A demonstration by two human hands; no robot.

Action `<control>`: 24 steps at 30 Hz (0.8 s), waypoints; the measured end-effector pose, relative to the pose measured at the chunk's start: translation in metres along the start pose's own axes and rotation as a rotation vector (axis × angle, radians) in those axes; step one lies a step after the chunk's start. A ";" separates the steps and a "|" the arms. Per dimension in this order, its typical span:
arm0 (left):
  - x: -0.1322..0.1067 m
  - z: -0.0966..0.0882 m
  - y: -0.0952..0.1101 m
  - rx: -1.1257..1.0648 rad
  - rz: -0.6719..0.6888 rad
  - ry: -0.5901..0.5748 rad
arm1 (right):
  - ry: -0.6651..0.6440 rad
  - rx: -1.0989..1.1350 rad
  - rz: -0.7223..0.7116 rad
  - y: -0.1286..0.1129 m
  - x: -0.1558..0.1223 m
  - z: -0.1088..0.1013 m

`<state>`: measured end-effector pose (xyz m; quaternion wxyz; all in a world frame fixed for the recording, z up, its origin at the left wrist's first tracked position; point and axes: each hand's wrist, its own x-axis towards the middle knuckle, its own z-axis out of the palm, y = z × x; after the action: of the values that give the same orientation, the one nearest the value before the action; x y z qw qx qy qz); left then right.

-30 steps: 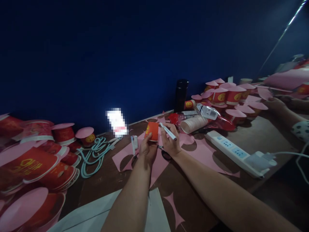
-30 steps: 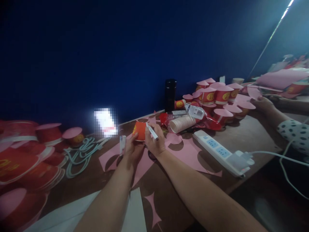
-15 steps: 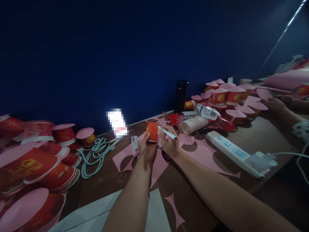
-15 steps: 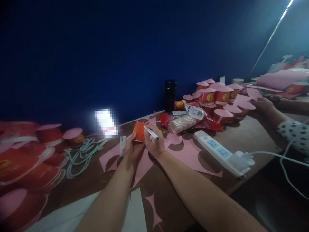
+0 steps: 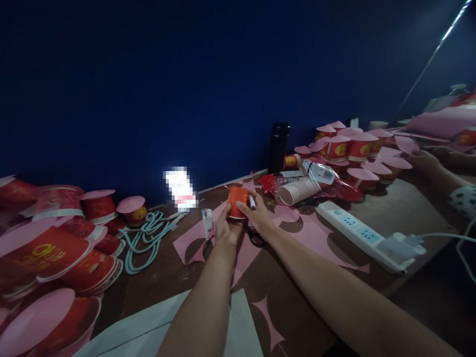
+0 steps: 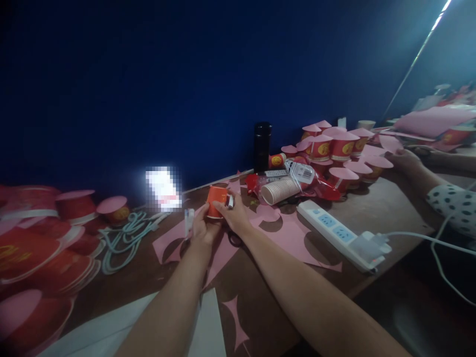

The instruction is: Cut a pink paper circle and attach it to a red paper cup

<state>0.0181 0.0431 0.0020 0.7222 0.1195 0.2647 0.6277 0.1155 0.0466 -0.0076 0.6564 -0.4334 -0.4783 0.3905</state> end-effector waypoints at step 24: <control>-0.005 0.001 -0.012 -0.037 0.035 -0.005 | 0.223 -0.542 -0.587 -0.021 -0.004 -0.012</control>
<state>0.0286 0.0365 -0.0019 0.7139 0.1124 0.2490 0.6448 0.1278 0.0336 0.0088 0.6496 -0.4756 -0.5931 -0.0027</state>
